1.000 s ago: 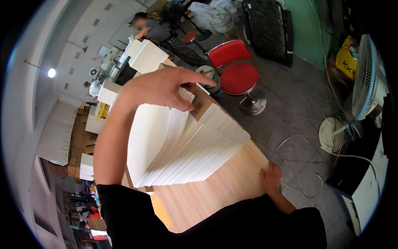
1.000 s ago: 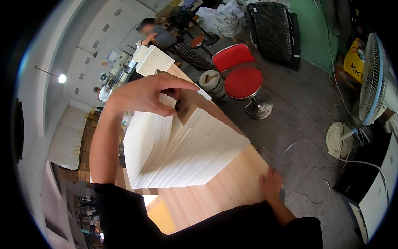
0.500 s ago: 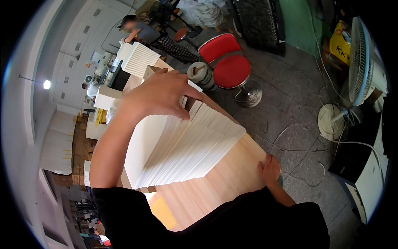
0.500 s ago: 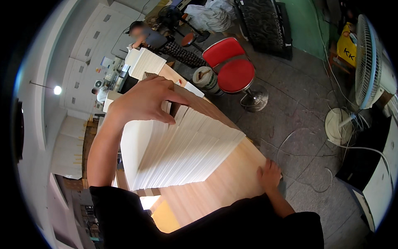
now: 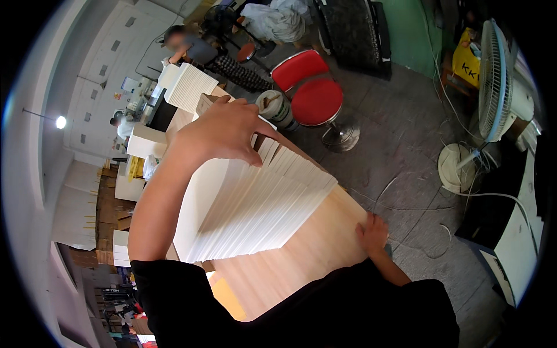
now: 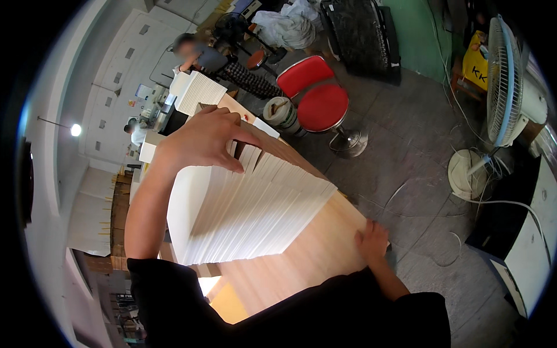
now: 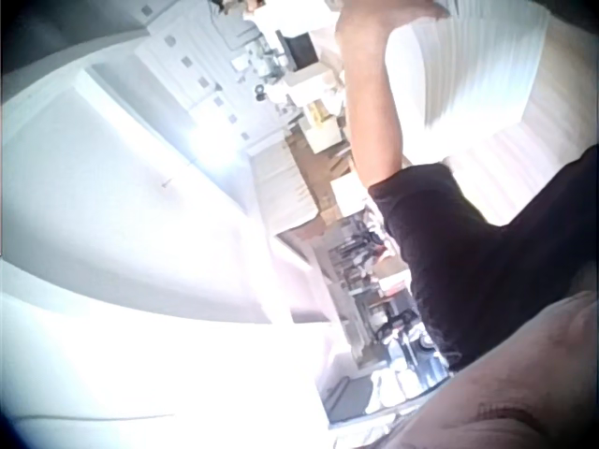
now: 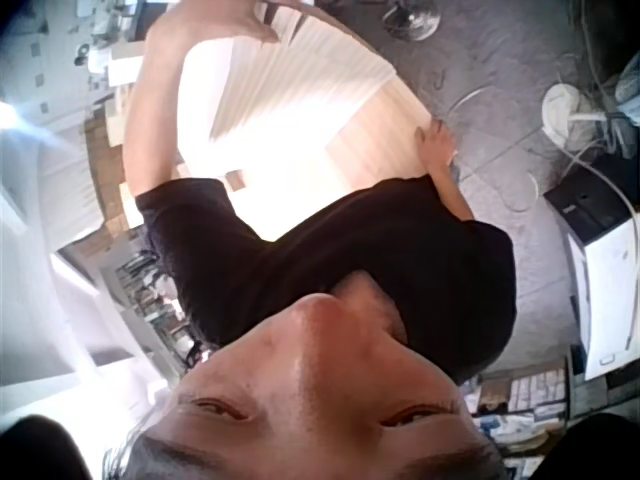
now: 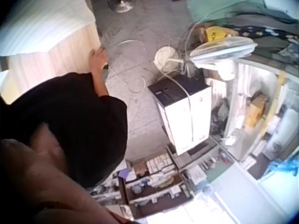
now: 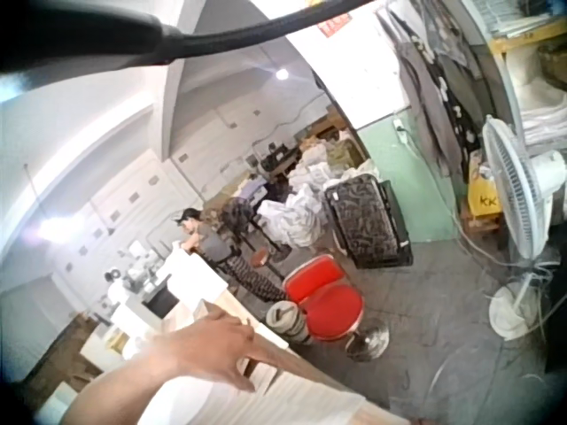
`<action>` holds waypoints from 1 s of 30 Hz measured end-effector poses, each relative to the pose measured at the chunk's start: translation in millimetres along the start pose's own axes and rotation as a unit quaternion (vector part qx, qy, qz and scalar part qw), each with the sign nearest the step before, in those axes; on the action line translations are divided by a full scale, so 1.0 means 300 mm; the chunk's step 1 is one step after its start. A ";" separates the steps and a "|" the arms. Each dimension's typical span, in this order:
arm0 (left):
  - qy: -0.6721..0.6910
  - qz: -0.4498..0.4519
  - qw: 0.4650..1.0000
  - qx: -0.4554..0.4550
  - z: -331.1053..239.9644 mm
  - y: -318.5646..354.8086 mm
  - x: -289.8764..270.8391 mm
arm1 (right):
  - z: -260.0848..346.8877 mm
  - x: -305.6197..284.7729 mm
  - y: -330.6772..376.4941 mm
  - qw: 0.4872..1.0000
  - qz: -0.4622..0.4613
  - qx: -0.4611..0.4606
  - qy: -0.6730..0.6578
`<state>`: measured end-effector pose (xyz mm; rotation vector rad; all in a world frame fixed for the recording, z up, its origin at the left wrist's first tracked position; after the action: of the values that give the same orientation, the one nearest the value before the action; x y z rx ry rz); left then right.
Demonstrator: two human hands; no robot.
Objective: The person wraps stacks of white books with yellow paper. They place a sheet of paper on the table, position a stack of books on it, fold the paper around the books, and set the wrapped bundle aside. This process is repeated multiple times.
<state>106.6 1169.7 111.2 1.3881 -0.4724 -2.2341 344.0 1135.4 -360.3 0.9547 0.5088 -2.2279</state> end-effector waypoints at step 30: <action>0.827 -0.302 0.345 -0.326 0.108 0.970 1.376 | 0.975 -0.654 -0.682 0.801 0.346 -0.007 -0.488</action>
<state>-20.5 701.1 -31.4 2.3749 1.5899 0.0316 159.4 1196.0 -2.3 -0.1308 -0.2807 -1.6900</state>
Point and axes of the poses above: each hand's wrist, its own y-axis away from the middle knuckle, its own x-axis out of the palm, z = x × y, the point moved 5 cm from there along -y, towards the middle knuckle, and after that the axes turned 8 degrees about -y, right-handed, at the moved point
